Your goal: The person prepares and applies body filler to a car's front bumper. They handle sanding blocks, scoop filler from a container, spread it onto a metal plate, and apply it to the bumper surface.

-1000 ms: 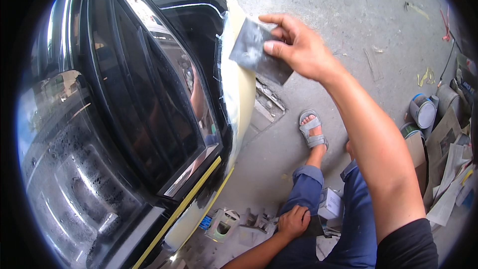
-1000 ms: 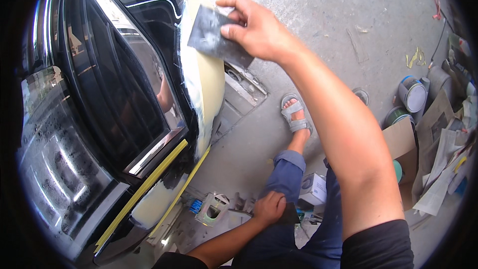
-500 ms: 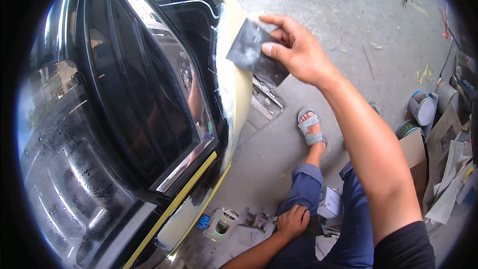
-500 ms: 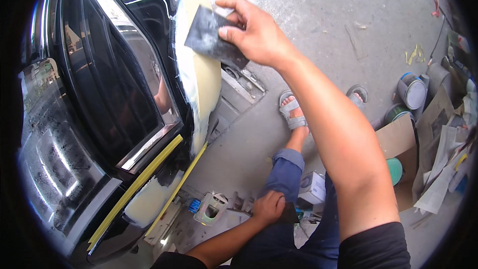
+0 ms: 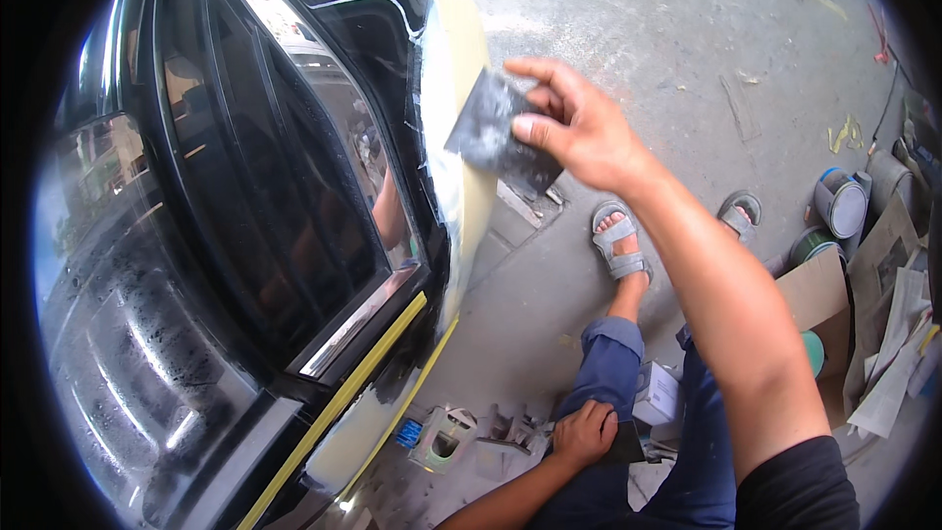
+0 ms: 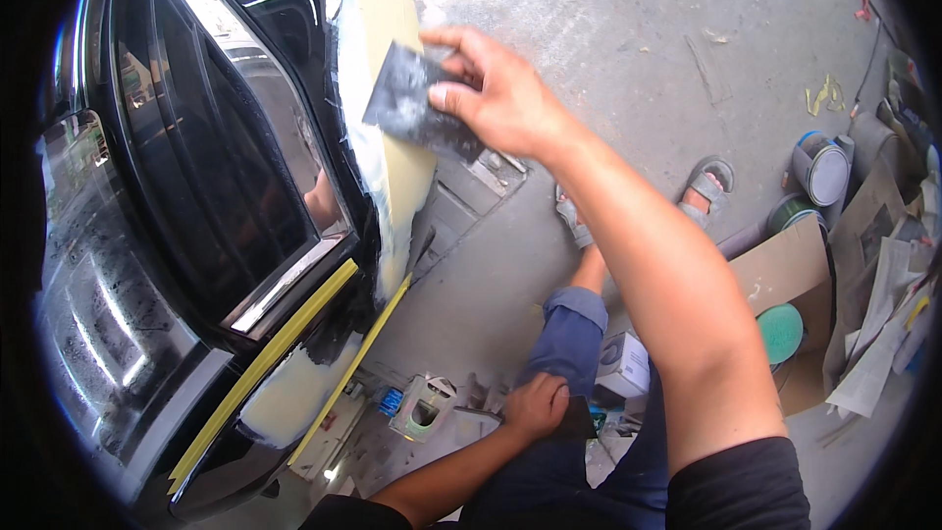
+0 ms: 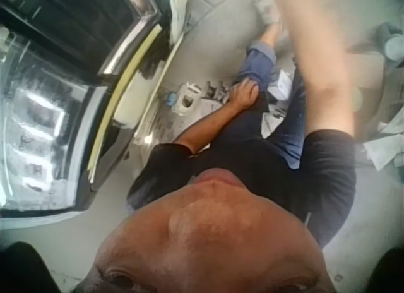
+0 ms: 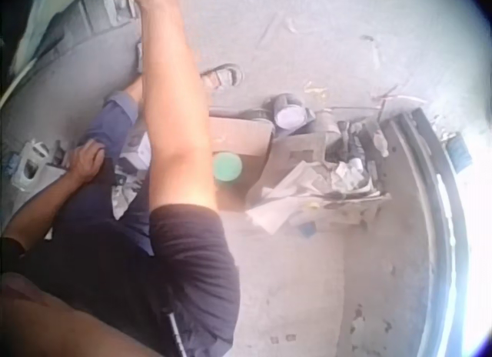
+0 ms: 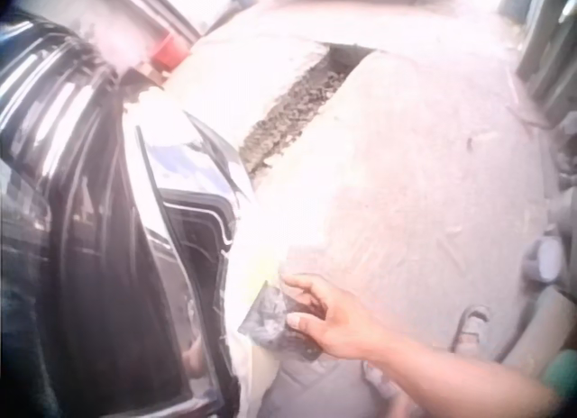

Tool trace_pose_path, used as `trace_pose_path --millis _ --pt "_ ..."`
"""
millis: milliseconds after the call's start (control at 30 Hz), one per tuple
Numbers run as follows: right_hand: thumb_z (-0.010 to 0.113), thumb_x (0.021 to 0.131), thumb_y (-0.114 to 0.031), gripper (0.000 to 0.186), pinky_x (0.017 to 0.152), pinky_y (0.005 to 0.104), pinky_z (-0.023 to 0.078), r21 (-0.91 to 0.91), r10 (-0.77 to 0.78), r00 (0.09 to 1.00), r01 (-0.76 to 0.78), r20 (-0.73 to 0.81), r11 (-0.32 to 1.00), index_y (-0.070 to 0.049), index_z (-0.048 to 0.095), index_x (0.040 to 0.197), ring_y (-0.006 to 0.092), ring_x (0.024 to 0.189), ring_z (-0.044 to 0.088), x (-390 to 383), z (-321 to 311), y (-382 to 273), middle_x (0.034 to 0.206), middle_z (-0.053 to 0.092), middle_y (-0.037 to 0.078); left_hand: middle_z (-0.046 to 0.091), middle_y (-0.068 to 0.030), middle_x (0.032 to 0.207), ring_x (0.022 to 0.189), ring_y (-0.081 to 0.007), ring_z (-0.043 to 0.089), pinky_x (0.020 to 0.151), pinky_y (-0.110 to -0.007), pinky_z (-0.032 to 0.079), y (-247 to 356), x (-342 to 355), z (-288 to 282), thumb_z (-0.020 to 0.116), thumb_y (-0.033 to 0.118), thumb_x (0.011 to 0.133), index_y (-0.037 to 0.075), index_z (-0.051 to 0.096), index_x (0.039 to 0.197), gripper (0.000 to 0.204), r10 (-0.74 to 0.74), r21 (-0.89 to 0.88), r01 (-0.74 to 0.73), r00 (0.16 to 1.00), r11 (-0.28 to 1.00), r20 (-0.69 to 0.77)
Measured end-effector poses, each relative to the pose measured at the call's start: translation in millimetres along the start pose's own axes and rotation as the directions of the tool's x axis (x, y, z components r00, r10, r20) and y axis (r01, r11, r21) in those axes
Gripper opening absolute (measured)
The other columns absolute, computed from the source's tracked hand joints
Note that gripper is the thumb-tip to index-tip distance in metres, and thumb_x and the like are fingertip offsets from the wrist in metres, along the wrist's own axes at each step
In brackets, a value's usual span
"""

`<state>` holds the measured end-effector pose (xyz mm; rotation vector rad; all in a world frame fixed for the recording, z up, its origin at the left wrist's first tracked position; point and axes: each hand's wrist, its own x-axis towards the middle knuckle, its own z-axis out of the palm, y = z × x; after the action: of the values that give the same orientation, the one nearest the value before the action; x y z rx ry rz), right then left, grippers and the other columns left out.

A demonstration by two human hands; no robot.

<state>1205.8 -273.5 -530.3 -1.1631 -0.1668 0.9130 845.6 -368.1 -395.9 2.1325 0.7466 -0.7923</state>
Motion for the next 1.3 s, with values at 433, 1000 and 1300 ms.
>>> trace_pose_path --millis 433,1000,1300 --pt "0.066 0.084 -0.004 0.051 0.088 0.0312 0.049 -0.087 0.032 0.999 -0.029 0.037 0.996 -0.011 0.049 0.132 0.0175 0.097 0.062 -37.5 17.6 9.3 0.103 0.066 0.010 0.061 -0.0079 0.082 0.067 -0.0316 0.063 0.058 -0.040 0.051 -4.1 -2.2 1.2 0.060 0.019 0.085 0.010 0.063 0.091 0.011 0.011 -0.007 -0.011 1.000 1.000 0.006" --pt "0.061 0.088 0.001 0.054 0.084 0.0248 0.047 0.192 0.181 0.976 -0.201 0.120 0.960 -0.005 0.042 0.138 0.0088 0.094 0.056 -57.4 28.9 27.7 0.101 0.060 0.003 0.061 -0.0083 0.083 0.069 -0.0334 0.063 0.060 -0.042 0.051 -9.6 -4.0 2.3 0.060 0.020 0.086 0.009 0.063 0.092 0.013 0.013 0.000 -0.013 0.999 1.000 0.039" --pt "0.064 0.085 -0.007 0.056 0.079 0.0273 0.044 0.124 0.324 0.944 -0.315 -0.060 0.941 -0.004 0.042 0.136 0.0091 0.085 0.051 -144.1 -3.6 46.1 0.091 0.053 0.001 0.064 -0.0114 0.086 0.076 -0.0270 0.065 0.070 -0.038 0.051 -9.8 5.9 -1.9 0.053 0.019 0.095 0.007 0.061 0.098 0.015 -0.252 -0.245 0.255 0.967 0.935 0.046"
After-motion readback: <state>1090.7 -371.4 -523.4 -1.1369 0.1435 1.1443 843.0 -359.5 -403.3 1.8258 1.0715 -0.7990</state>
